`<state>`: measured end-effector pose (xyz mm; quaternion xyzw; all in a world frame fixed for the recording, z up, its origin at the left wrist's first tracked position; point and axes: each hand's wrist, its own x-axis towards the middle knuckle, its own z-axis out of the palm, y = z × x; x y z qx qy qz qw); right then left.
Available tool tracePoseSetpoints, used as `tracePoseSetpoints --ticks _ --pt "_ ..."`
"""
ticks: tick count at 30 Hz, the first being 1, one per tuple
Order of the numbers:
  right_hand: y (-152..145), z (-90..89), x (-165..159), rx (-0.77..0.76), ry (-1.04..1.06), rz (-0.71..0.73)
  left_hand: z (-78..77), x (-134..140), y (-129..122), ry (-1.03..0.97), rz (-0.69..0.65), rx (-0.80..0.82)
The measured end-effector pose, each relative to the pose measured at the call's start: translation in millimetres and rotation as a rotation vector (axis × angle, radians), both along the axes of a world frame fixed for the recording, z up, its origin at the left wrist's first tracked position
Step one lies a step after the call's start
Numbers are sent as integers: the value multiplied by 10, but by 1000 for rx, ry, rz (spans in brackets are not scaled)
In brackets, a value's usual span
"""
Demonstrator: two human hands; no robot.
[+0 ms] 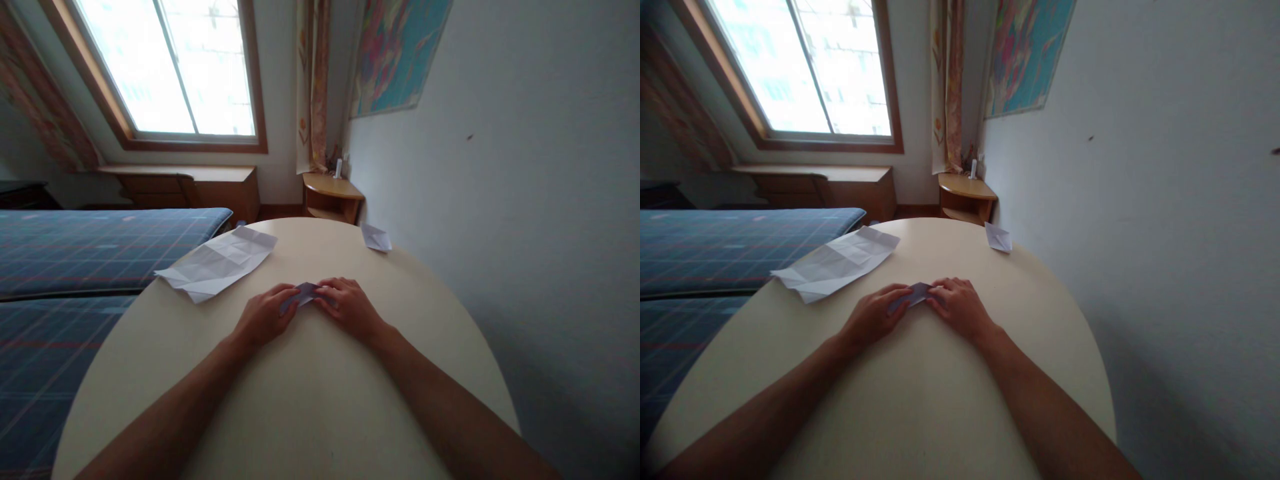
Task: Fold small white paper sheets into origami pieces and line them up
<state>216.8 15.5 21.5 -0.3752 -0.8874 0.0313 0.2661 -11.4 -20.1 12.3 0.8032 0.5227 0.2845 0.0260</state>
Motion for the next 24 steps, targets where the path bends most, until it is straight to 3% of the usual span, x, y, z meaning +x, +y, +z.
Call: tracePoseSetpoints --ticks 8,12,24 --pt "12 -13 32 35 -32 34 7 1 -8 2 19 -64" --pt "7 -11 46 49 -52 55 4 -18 16 -23 -45 -86" --pt "32 -14 19 -37 -62 -55 -4 -6 36 -50 -70 -104"
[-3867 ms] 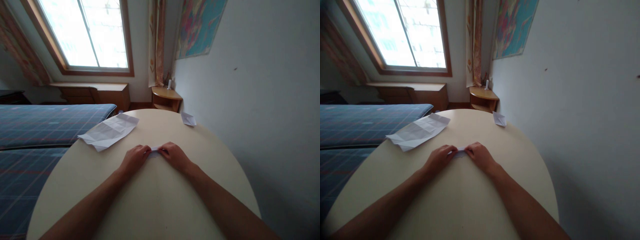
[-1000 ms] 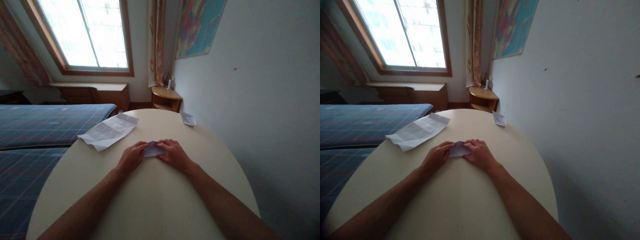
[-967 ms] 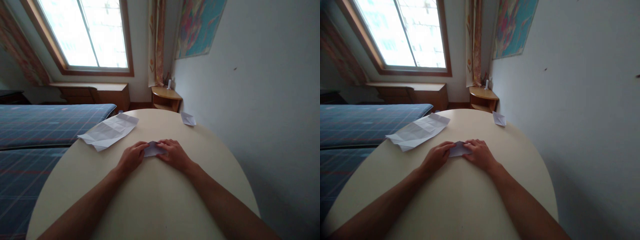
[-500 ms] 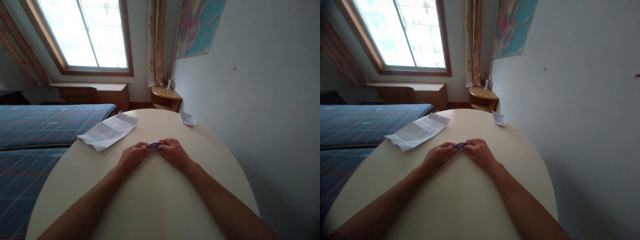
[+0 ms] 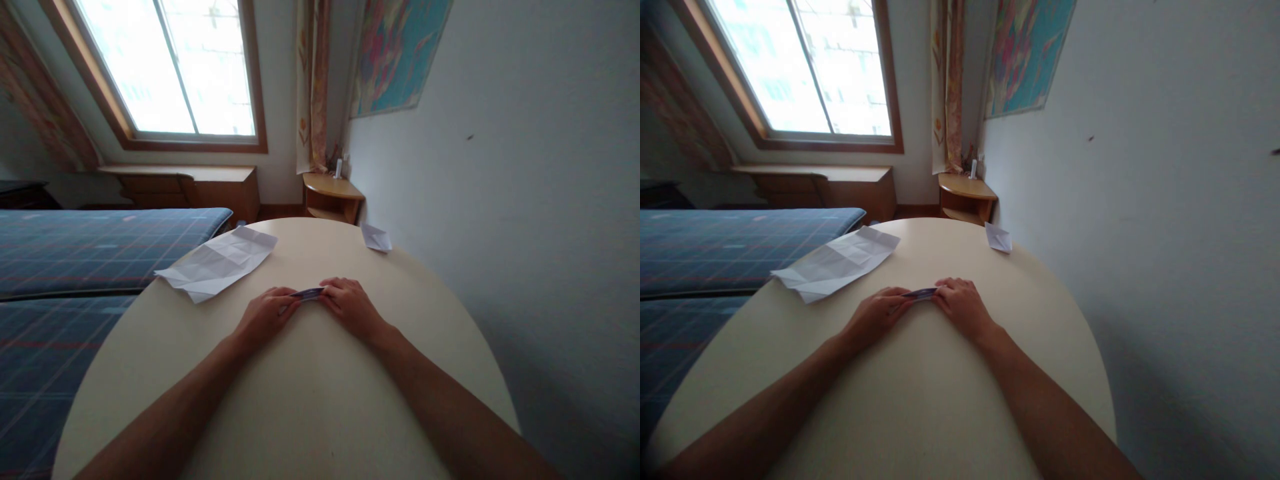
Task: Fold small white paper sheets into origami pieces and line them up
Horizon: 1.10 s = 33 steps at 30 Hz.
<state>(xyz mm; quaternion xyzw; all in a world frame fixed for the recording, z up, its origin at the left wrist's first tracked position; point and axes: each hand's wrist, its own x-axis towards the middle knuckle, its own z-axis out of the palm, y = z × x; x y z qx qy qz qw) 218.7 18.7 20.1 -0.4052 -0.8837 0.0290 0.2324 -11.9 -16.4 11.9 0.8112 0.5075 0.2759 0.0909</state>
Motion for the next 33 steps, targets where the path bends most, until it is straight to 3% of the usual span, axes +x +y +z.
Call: tracePoseSetpoints --ticks 14,23,33 --pt "34 -9 14 43 -2 -30 -22 -8 0 -10 80 30" --pt "53 -39 51 37 16 19 -13 -17 25 -16 -19 22" --pt "43 -18 38 41 46 11 -31 -11 7 -7 65 77"
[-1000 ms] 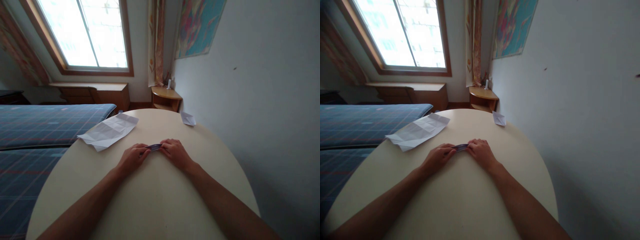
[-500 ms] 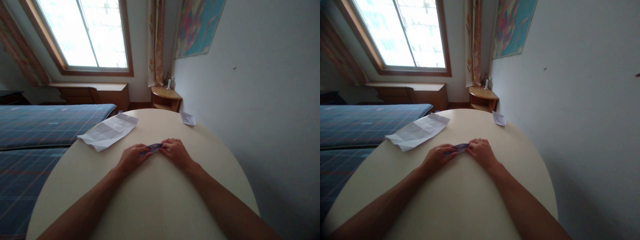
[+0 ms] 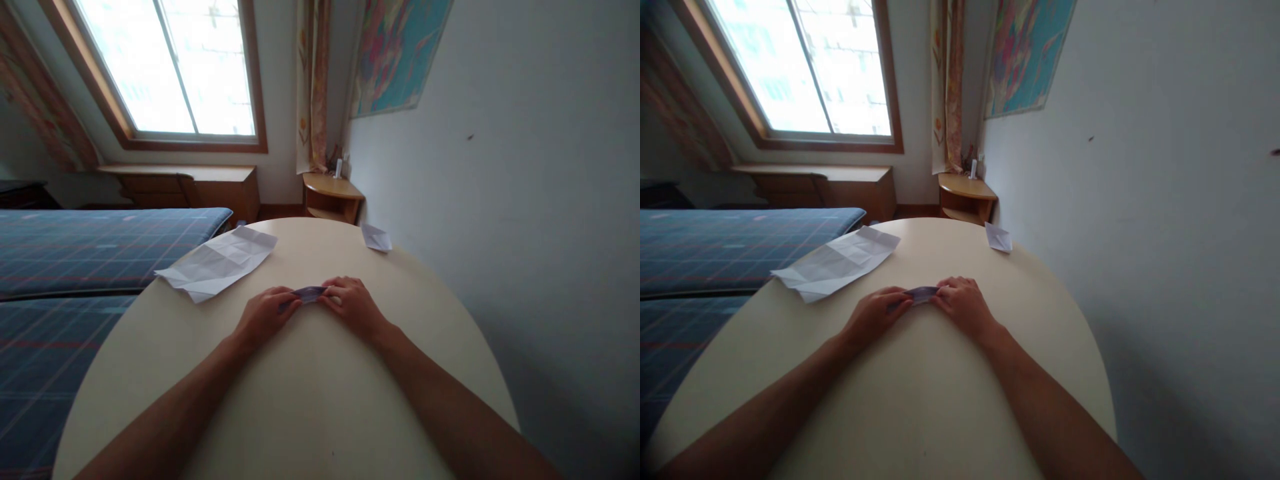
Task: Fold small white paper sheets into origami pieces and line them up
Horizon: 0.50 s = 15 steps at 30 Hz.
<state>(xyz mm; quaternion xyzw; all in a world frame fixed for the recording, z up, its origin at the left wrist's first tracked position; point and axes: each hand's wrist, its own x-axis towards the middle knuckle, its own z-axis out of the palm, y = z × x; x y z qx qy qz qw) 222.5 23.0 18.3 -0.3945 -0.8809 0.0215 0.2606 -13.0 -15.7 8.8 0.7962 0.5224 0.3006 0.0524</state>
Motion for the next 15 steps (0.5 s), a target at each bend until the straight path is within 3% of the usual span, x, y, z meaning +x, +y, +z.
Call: tracePoseSetpoints --ticks 15 --pt "-81 54 -31 73 114 41 31 5 -3 -127 26 96"
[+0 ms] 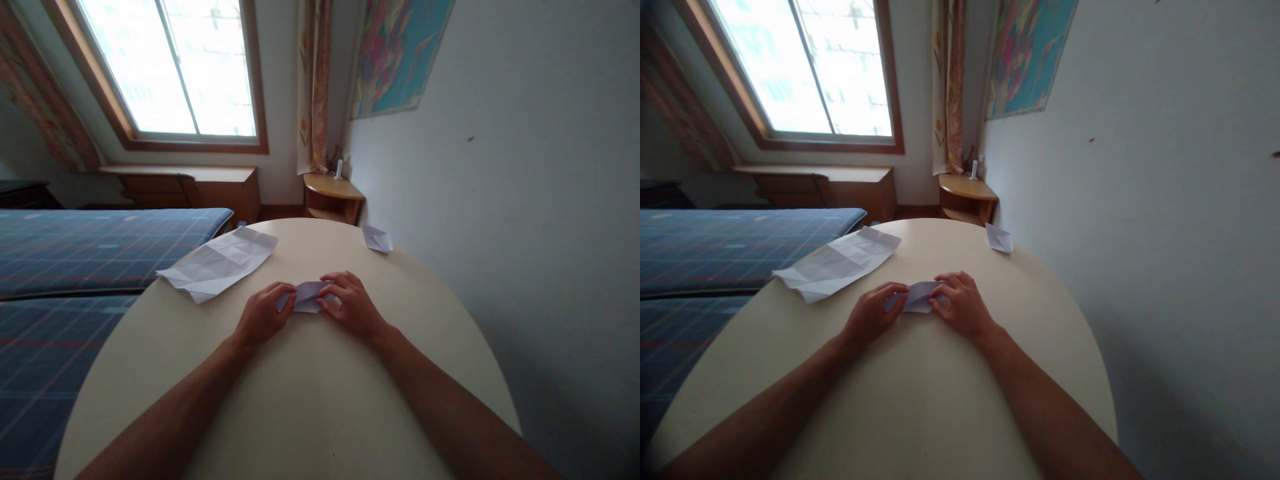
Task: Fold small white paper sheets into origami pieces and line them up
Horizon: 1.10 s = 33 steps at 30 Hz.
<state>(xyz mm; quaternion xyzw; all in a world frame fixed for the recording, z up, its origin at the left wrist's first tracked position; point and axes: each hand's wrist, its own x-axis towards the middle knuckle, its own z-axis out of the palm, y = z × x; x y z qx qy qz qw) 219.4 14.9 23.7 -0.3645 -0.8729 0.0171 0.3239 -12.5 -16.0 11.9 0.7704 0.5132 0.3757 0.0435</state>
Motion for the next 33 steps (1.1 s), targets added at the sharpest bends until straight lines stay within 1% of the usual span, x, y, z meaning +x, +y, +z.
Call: tracePoseSetpoints --ticks 5,10,15,17,19,23,27,29,31,33 --pt "-9 -9 -9 -28 -12 36 -10 6 -15 32 -26 1" --pt "4 -23 -5 -19 -17 62 6 14 -45 88 23 -22" --pt "15 -22 -3 16 80 0 38 16 -69 99 53 -60" --pt "23 -34 -4 -8 116 -45 40 19 -68 80 53 -75" --pt "36 -55 -3 -69 141 -75 37 23 -63 47 32 -71" --pt "69 -92 8 -194 182 -73 39 31 -69 -29 -69 -46" --pt "106 -111 21 -285 215 -69 63 42 -111 -88 -288 -51" --pt "126 -129 25 -304 244 -74 73 48 -131 -110 -381 -56" --pt "143 -152 28 -313 279 -67 75 51 -141 -116 -426 -59" --pt "153 -177 31 -335 306 -55 71 53 -139 -107 -435 -58"
